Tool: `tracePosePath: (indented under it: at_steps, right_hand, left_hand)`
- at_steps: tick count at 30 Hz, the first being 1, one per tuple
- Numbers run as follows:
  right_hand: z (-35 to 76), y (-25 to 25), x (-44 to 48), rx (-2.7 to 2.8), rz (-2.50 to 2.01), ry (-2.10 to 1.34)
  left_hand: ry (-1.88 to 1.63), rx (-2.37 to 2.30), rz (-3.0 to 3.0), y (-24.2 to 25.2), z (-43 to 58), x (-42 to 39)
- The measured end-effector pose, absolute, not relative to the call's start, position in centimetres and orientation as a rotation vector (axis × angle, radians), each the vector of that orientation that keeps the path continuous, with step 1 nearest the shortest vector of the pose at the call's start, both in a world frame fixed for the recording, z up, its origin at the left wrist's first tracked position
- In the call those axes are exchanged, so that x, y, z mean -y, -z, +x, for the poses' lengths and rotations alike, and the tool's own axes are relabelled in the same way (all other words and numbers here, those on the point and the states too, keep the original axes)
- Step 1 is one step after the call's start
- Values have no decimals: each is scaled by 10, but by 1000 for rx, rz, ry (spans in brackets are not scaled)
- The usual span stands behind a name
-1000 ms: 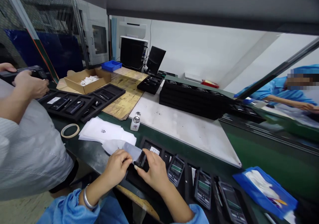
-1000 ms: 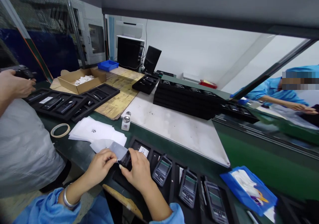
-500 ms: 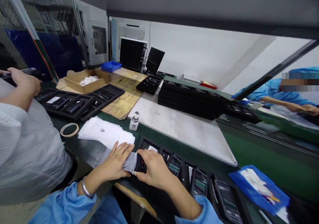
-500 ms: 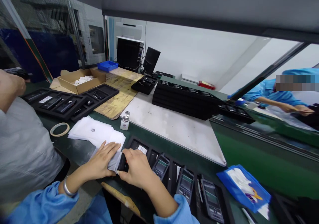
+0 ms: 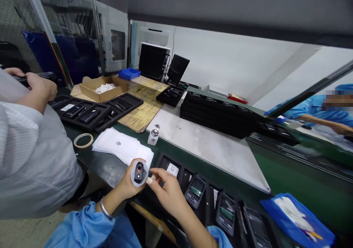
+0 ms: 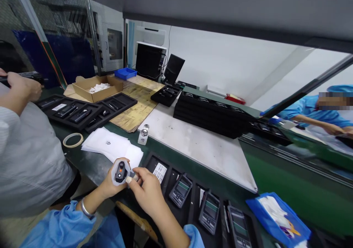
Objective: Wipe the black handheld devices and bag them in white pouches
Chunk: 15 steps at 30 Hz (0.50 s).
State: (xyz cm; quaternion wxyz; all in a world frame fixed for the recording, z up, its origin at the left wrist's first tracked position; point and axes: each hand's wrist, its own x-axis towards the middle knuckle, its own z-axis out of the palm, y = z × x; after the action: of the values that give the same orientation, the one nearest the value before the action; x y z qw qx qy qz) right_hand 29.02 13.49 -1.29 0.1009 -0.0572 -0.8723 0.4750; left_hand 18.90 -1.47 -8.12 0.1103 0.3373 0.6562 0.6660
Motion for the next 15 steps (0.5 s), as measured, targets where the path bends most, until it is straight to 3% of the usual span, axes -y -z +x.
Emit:
tracePosePath:
  at_steps: [8,15]
  right_hand:
    - [268,-7,-109,2716,-160,-867]
    - [261,-37,-99,2258,20,-1311]
  left_hand:
    - [-1938,-2013,921,91,193,17]
    - [-1795,-2194,988,105,186,40]
